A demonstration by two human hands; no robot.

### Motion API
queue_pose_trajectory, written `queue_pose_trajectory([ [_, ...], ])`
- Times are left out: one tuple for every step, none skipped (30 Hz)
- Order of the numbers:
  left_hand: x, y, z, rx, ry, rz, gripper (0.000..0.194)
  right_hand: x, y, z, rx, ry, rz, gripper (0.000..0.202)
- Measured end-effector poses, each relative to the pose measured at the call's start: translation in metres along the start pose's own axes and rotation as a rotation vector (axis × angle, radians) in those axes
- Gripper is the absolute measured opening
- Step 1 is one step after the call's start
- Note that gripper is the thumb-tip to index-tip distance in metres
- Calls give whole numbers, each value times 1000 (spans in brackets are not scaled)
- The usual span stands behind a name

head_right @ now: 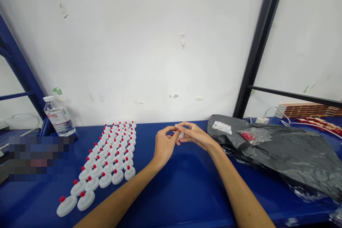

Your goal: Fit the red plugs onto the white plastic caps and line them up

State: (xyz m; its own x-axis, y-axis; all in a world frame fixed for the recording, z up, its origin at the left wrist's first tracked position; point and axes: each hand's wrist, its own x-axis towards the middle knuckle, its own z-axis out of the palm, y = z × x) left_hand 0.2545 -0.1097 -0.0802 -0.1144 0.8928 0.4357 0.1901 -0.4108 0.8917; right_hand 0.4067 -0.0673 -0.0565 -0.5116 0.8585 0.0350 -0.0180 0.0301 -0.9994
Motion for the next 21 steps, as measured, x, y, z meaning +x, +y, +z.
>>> queue_pose_trajectory([
  [-1,0,0,12,2,-8,18,0,0,0,5,1,6,41],
  [-1,1,0,23,2,-14,19,0,0,0,12,7,17,43],
  [-1,1,0,33,1,-15,19,0,0,0,20,18,30,45],
  [-1,2,-1,43,1,-8,18,0,0,0,27,27,44,48],
  [-1,3,-1,58,2,6,18,0,0,0,31,27,58,51],
  [-1,6,-2,74,9,21,17,0,-1,0,32,17,70,54],
  [-1,9,-3,88,16,32,17,0,-1,0,31,-4,82,58],
  [-2,13,-5,96,26,34,17,-1,-2,0,30,-35,94,61],
  [-5,18,-7,94,30,24,18,-1,-2,0,30,-64,103,63],
  [-10,23,-11,82,29,4,19,-1,-2,1,31,-84,107,65],
  [-18,29,-16,66,23,-21,19,-1,-3,1,33,-96,106,66],
  [-29,34,-22,56,12,-43,19,-1,-3,1,33,-98,99,66],
  [-42,39,-30,58,7,-54,19,0,-3,1,27,-90,91,66],
  [-58,42,-39,89,3,-54,18,0,-3,0,16,-78,82,66],
  [-76,44,-50,149,11,-38,16,0,-3,0,0,-67,77,67],
  [-94,44,-61,216,30,-10,14,0,-3,0,-19,-58,75,67],
  [-112,42,-73,281,61,16,14,0,-2,-1,-38,-47,72,67],
  [-128,39,-85,330,128,43,14,0,-2,-1,-55,-39,67,66],
  [-142,36,-96,370,179,54,15,0,-2,-1,-68,-35,62,64],
  [-153,31,-107,412,216,54,15,0,-3,0,-80,-31,57,63],
  [-162,27,-117,459,251,48,16,-1,-3,0,-91,-28,53,62],
])
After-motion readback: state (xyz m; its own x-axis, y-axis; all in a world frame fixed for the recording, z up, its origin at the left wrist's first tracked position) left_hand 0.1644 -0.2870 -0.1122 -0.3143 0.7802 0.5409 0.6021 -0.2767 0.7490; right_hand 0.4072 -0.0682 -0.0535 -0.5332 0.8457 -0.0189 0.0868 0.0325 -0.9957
